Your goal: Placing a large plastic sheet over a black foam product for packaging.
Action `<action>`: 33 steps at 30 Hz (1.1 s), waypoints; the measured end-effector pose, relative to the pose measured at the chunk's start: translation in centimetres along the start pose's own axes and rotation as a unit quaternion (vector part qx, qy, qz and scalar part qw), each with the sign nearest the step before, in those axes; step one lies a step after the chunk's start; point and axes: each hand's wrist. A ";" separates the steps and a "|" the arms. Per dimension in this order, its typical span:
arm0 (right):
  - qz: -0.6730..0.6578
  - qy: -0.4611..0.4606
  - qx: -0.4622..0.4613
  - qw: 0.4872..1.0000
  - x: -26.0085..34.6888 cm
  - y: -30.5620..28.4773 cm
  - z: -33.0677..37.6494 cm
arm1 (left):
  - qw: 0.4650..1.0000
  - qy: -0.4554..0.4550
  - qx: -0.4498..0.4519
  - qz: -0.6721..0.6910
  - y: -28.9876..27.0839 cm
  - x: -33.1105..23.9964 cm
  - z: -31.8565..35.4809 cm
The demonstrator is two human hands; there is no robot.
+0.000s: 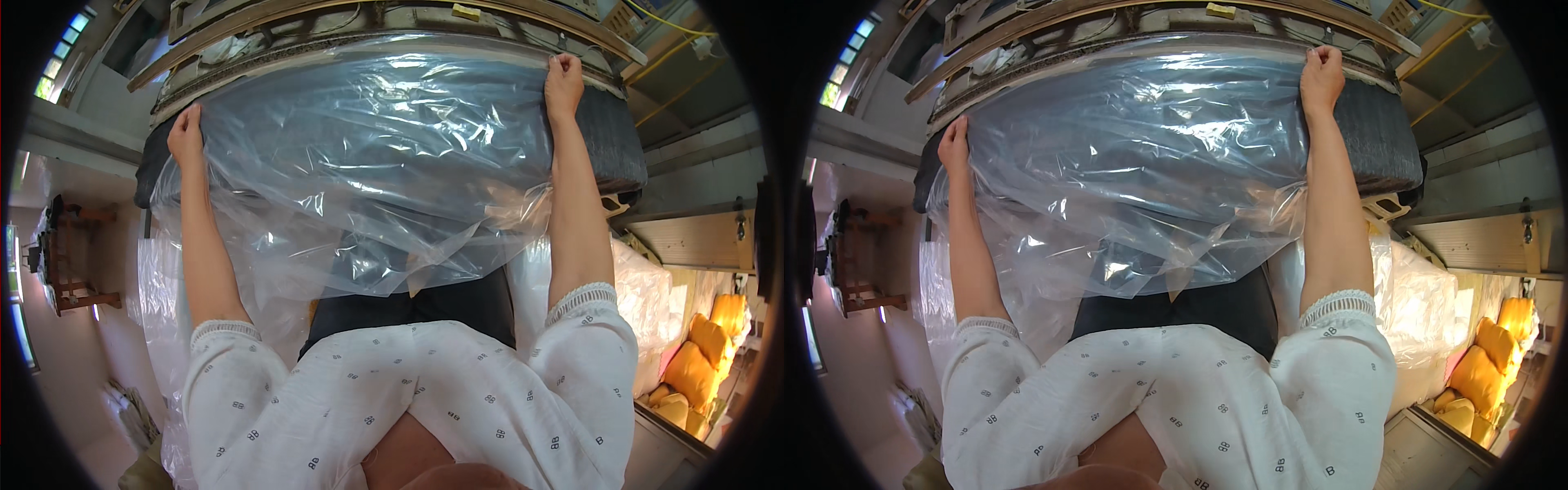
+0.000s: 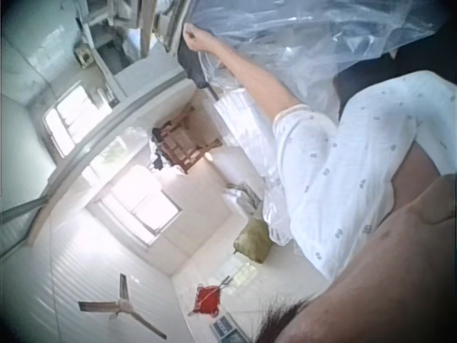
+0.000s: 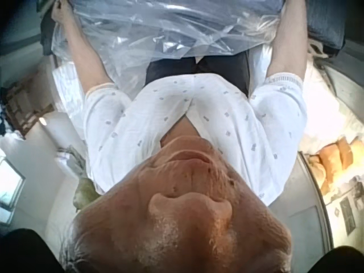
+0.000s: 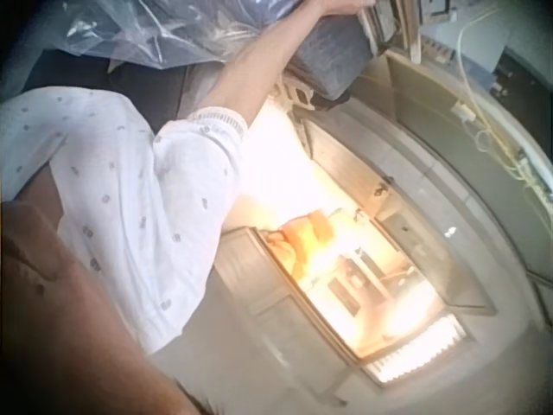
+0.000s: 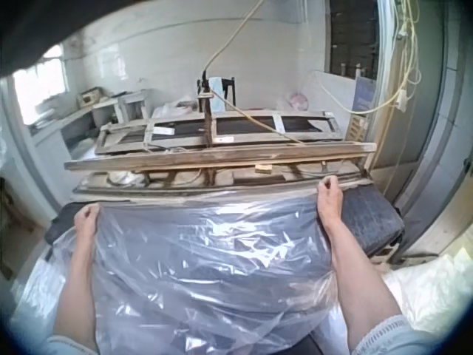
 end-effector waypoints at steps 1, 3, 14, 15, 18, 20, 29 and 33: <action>0.007 0.000 0.001 1.000 -0.9 -0.4 -0.5 | 1.000 0.000 0.020 -0.004 1.1 -0.1 -1.0; 0.109 -0.059 0.004 0.992 -2.5 -0.6 -2.2 | 0.999 -0.004 0.036 -0.010 2.2 0.3 -2.9; 0.172 0.026 0.008 0.985 -2.1 -0.6 -3.4 | 0.999 0.008 0.043 -0.021 5.1 0.2 -7.3; 0.177 0.026 0.007 0.984 -2.1 -0.8 -3.3 | 0.997 0.002 0.034 -0.071 5.4 -0.4 -7.2; 0.179 0.046 -0.017 0.983 -1.8 -0.7 -3.2 | 0.994 -0.014 0.005 -0.108 5.6 -0.8 -7.1; 0.168 0.040 -0.016 0.985 -1.6 -0.5 -3.0 | 0.994 -0.009 0.005 -0.108 4.5 0.5 -7.6; 0.111 0.080 -0.064 0.989 -2.8 -1.1 -4.0 | 0.987 -0.061 0.066 0.133 3.9 0.4 -6.9; 0.240 0.093 -0.028 0.966 -4.2 -1.8 -5.0 | 0.995 -0.003 0.063 0.075 3.7 1.1 -7.6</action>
Point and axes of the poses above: each hand's wrist, its own z-axis away from the middle knuckle, its own y-axis out of the palm, x = y × z, and after that the axes turned 14 degrees about x, right-handed
